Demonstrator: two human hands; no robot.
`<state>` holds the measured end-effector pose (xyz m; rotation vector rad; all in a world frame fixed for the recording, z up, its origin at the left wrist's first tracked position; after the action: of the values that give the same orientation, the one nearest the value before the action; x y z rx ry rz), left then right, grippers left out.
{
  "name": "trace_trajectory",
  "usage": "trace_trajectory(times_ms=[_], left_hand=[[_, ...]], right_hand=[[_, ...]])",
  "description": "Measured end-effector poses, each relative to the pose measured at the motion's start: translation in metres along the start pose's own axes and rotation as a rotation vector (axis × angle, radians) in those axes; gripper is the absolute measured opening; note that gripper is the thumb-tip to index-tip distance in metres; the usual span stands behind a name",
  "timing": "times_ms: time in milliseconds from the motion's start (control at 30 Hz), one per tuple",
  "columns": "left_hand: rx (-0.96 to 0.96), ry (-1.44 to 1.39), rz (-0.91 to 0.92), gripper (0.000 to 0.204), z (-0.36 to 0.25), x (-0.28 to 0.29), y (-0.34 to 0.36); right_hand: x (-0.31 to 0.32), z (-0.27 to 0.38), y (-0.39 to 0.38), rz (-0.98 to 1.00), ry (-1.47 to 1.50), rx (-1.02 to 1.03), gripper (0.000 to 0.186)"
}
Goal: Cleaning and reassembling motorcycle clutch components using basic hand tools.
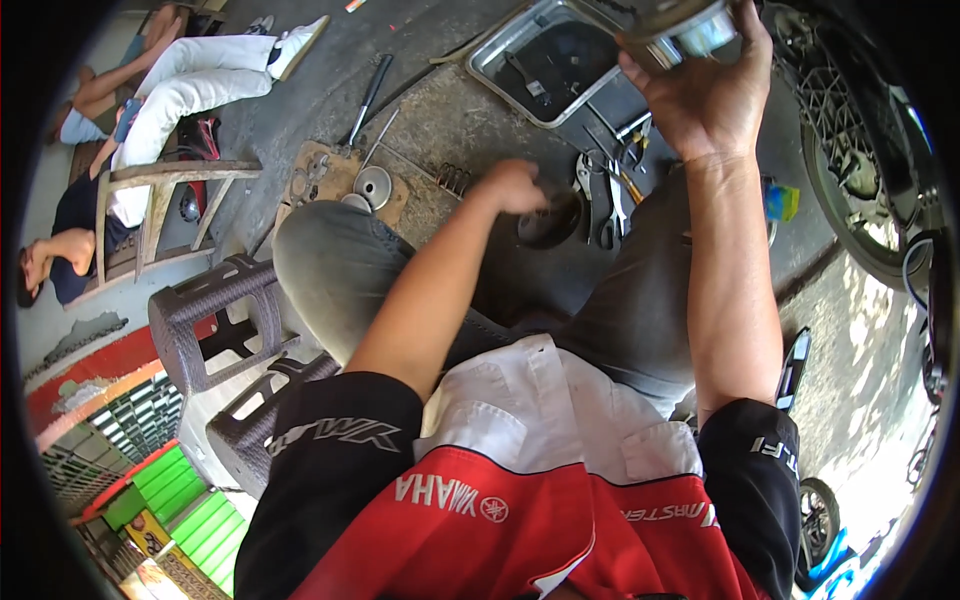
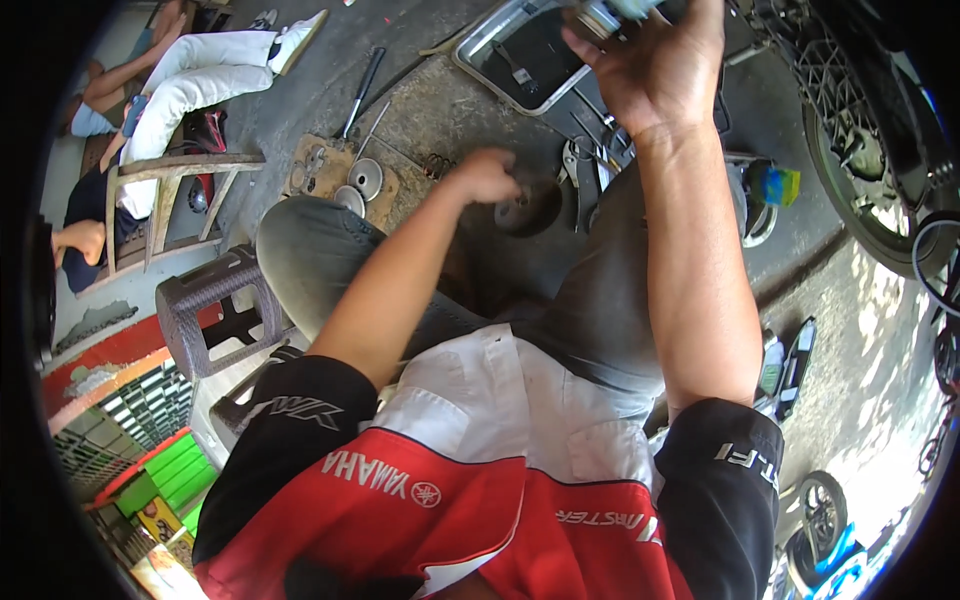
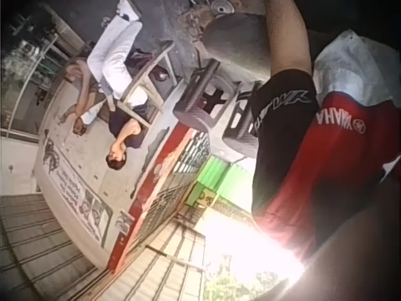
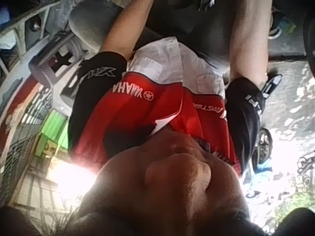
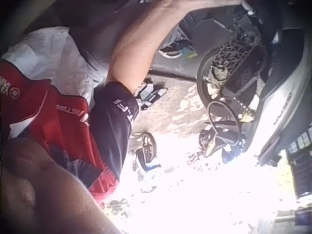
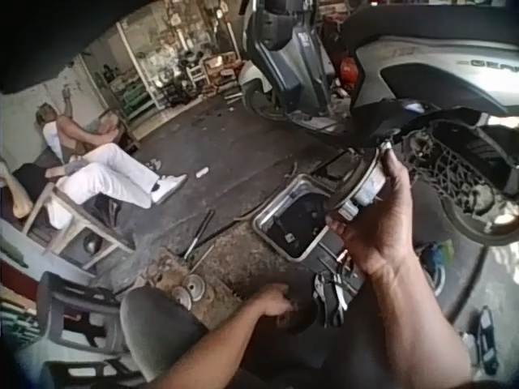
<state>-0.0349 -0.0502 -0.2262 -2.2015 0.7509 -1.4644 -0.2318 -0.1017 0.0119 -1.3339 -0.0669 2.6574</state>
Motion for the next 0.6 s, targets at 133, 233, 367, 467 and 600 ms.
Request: trace_trajectory(times_ms=[133,233,367,467,600], left_hand=[[-0.028,-0.561,-0.092,0.038,-0.015,0.104,-0.038],[-0.24,-1.132,-0.163,0.047,-0.042,0.153,-0.08],[-0.502,-1.944,0.216,0.063,-0.076,0.163,-0.129],[-0.74,-2.191,0.374,0.064,-0.096,0.166,-0.156],[-0.794,-2.434,0.609,0.077,-0.115,0.151,-0.175]], right_hand=[[0.01,0.024,-0.011,-0.048,0.042,0.096,0.069],[0.011,0.045,-0.02,-0.031,0.033,0.133,0.066],[-0.003,0.07,-0.039,0.146,-0.106,0.278,0.077],[-0.024,0.081,-0.065,0.244,-0.433,0.423,0.086],[-0.093,0.074,-0.112,0.497,-1.346,0.722,0.124]])
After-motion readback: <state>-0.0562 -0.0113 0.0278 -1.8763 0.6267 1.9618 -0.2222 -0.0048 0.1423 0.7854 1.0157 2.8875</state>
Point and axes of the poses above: each hand's wrist, its own y-axis towards the middle knuckle, its own x-axis out of the back of the hand, z = x × y, the point moved 9 cm from there along y, towards the middle knuckle, and after that the axes turned 6 degrees about x, right-handed, at the moved point
